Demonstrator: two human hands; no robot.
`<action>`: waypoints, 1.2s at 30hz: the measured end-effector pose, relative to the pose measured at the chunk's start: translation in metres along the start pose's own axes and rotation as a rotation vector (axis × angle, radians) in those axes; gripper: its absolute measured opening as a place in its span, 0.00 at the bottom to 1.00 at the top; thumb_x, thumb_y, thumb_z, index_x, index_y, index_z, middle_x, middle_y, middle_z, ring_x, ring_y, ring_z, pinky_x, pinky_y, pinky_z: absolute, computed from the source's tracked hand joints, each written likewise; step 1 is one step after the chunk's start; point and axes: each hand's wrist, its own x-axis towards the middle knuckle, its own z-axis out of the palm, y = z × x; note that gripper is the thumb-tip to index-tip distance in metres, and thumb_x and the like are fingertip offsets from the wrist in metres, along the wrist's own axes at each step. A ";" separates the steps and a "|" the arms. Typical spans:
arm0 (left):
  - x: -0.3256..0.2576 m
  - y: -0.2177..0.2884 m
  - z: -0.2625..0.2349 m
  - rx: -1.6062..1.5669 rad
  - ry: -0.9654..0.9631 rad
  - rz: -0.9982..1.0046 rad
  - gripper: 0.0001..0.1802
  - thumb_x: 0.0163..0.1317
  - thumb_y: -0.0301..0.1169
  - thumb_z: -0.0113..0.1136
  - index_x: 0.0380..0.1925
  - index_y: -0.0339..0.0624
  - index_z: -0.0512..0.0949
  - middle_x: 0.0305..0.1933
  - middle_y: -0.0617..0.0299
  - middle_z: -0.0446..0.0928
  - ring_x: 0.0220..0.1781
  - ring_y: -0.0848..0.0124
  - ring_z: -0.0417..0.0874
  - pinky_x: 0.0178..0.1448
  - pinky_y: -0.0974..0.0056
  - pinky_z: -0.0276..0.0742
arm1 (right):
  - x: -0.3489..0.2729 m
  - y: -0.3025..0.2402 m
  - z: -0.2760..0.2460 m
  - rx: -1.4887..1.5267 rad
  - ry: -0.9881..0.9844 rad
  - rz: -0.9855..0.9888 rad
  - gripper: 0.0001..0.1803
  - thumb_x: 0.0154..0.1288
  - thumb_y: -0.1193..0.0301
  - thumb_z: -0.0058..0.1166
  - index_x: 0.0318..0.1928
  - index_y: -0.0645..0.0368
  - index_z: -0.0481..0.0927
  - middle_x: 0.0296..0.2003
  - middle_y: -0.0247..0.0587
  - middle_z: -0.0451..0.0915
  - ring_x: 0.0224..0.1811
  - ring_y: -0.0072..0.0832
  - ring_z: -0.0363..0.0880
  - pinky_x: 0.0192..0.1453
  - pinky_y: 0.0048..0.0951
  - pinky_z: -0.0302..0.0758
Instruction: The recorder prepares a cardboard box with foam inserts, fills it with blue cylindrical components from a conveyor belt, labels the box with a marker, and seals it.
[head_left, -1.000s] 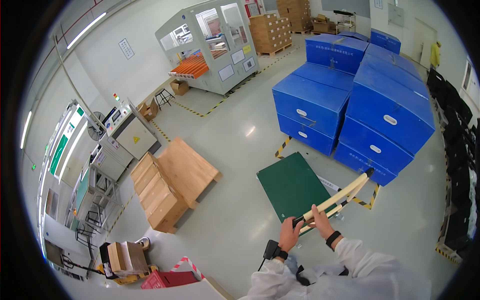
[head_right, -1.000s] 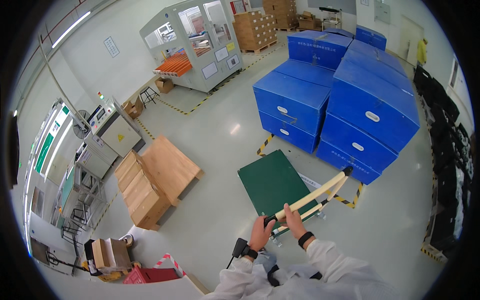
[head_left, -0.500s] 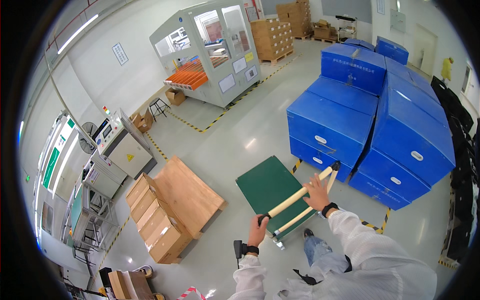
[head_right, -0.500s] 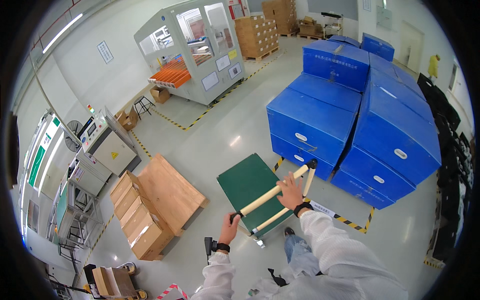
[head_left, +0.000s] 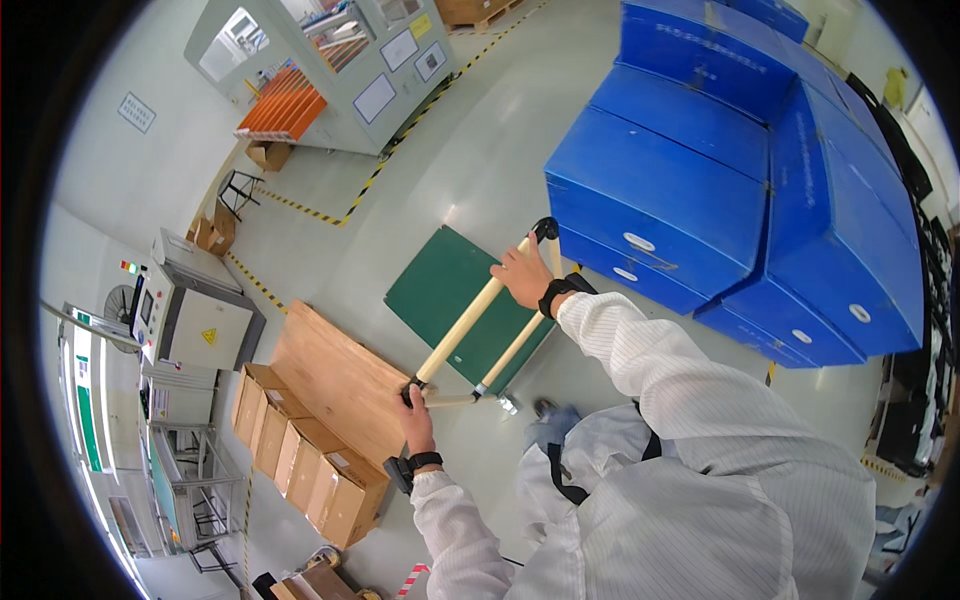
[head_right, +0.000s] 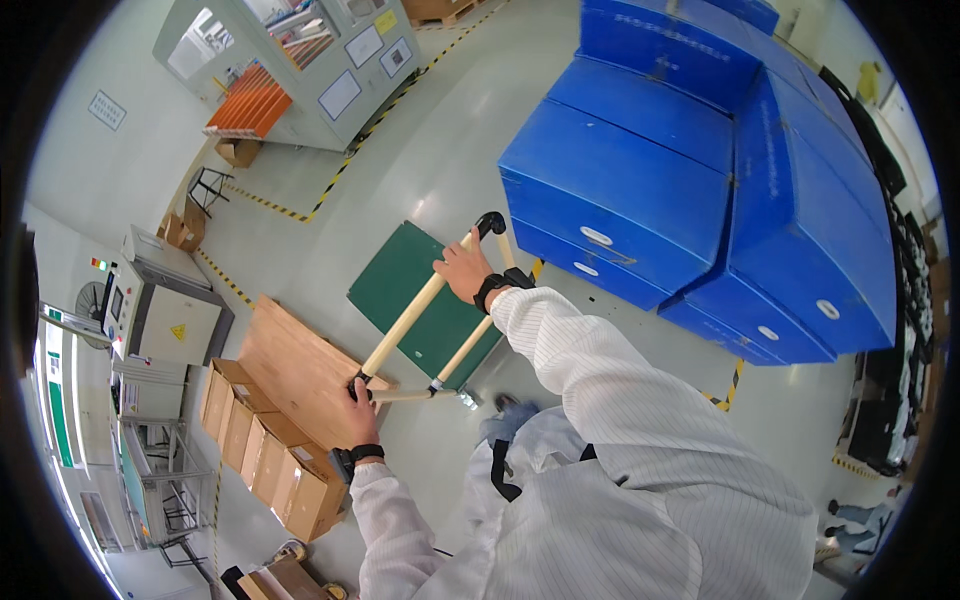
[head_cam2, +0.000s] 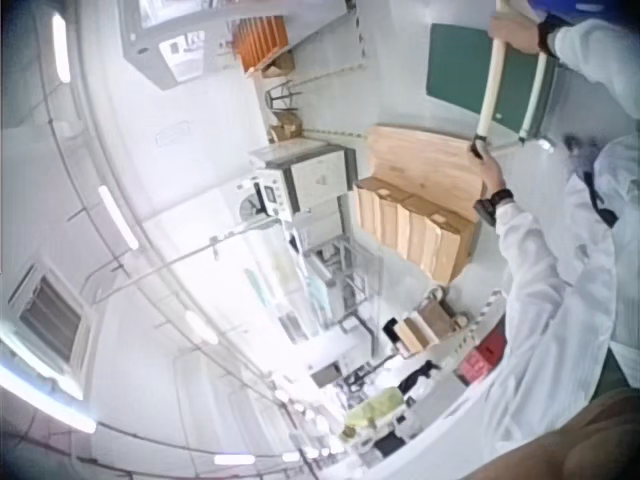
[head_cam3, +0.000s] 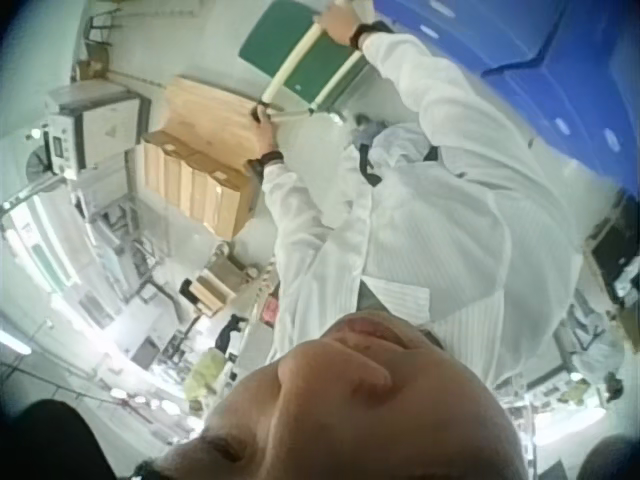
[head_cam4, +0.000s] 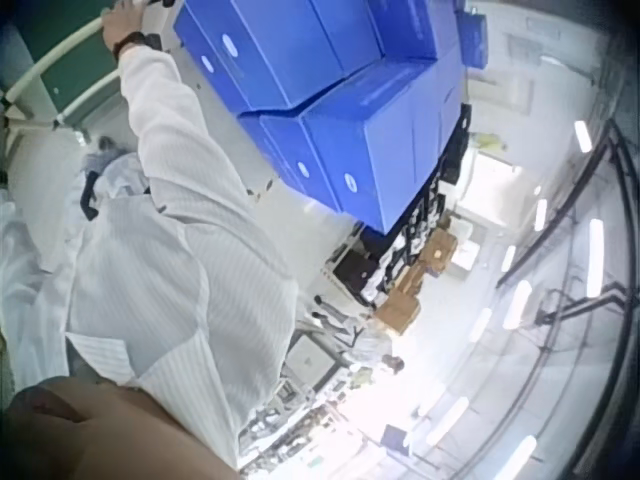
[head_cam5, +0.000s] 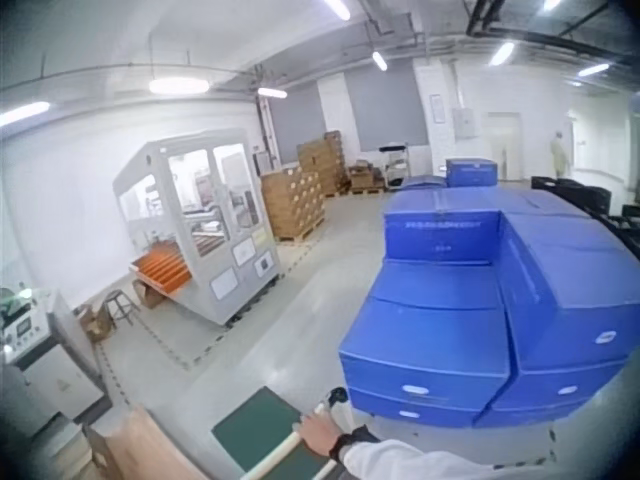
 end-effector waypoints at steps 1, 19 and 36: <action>0.017 0.003 -0.001 -0.004 0.002 -0.016 0.16 0.70 0.40 0.52 0.49 0.41 0.70 0.35 0.68 0.69 0.32 0.80 0.66 0.35 0.72 0.65 | 0.021 0.000 0.005 0.000 -0.015 -0.006 0.13 0.60 0.74 0.49 0.46 0.48 0.79 0.41 0.39 0.75 0.56 0.35 0.70 0.67 0.73 0.47; 0.410 0.155 -0.049 0.277 0.391 0.356 0.20 0.66 0.36 0.58 0.51 0.33 0.72 0.51 0.50 0.74 0.52 0.60 0.74 0.57 0.61 0.69 | 0.451 -0.108 0.108 -0.636 -0.337 -0.162 0.31 0.69 0.61 0.43 0.68 0.60 0.59 0.66 0.50 0.62 0.71 0.51 0.54 0.66 0.68 0.54; 0.809 0.244 0.022 0.676 0.326 0.889 0.17 0.61 0.45 0.57 0.32 0.44 0.83 0.39 0.56 0.81 0.49 0.55 0.76 0.63 0.52 0.61 | 0.766 -0.205 0.238 -2.534 -0.283 0.032 0.38 0.56 0.35 0.42 0.44 0.60 0.74 0.51 0.46 0.71 0.63 0.43 0.61 0.68 0.53 0.55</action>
